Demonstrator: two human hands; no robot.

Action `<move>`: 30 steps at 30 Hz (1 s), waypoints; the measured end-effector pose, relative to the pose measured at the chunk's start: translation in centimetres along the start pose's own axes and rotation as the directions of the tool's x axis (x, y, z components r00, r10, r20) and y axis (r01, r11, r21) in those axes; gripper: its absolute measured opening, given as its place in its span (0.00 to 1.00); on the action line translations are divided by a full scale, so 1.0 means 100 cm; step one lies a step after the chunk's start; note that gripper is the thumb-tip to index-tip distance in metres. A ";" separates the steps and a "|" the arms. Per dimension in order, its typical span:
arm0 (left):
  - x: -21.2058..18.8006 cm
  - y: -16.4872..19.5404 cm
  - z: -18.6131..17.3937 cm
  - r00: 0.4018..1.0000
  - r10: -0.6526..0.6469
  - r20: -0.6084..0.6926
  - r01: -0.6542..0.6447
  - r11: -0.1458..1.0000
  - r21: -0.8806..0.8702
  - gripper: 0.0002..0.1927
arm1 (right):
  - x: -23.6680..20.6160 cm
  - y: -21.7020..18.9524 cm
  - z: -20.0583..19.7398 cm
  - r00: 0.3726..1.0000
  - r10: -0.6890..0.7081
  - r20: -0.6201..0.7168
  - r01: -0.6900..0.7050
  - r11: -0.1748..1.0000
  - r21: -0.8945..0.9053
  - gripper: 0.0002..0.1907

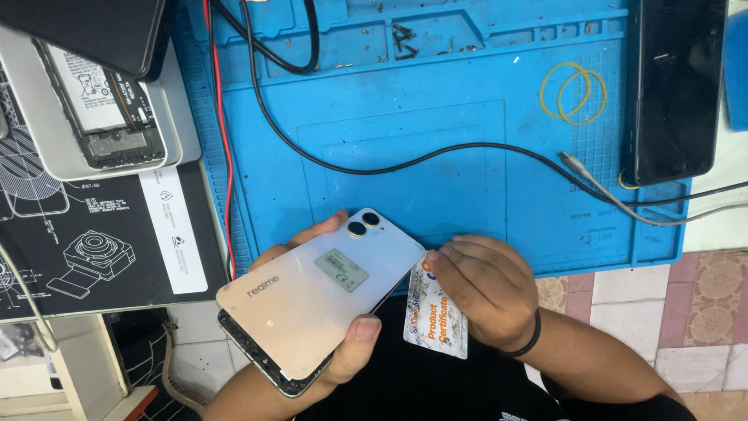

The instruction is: The person pries open the back cover of a smartphone using a plastic card, then works on the exposed internal components, using a hand tool to manipulate parts near the battery inside the phone body.

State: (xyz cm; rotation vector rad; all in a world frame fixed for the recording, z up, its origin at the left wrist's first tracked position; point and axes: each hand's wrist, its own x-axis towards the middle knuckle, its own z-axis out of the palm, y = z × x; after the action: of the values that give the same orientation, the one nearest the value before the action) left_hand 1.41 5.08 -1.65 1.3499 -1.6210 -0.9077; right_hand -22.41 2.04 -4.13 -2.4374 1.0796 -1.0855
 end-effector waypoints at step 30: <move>0.000 0.007 -0.007 0.958 -0.286 0.032 0.272 0.864 -0.423 0.37 | 0.016 -0.001 0.001 1.000 0.025 0.008 -0.025 0.998 0.065 0.15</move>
State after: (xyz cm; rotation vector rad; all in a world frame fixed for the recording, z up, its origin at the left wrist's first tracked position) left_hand 1.78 5.18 -0.69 1.2924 -1.1254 -1.3191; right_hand -21.59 1.00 -3.26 -2.3698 1.0532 -1.0853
